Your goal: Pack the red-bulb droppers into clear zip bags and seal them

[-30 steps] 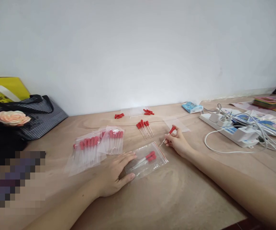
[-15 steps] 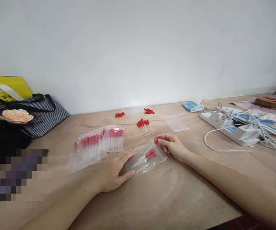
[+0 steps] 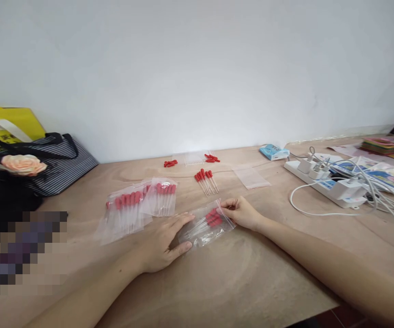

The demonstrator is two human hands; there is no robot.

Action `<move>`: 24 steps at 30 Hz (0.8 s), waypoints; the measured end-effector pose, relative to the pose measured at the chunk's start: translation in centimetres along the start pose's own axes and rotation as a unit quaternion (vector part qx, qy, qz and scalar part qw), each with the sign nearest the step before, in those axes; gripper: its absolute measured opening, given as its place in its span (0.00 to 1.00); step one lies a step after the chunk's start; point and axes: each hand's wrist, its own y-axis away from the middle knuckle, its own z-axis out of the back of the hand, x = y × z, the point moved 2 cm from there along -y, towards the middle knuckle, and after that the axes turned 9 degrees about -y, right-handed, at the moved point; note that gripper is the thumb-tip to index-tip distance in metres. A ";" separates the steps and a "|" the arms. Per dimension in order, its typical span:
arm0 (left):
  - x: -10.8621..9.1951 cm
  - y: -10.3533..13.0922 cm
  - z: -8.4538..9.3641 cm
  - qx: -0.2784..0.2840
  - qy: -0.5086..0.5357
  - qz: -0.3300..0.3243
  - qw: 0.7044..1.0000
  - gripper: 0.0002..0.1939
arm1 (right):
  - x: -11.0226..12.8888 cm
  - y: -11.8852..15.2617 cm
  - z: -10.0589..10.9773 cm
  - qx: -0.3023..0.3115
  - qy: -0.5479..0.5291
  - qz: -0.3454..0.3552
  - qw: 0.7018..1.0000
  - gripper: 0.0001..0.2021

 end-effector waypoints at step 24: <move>0.3 -0.1 -0.2 0.014 -0.001 -0.022 1.000 0.24 | 1.9 -12.7 3.0 -0.288 0.197 -0.069 0.935 0.08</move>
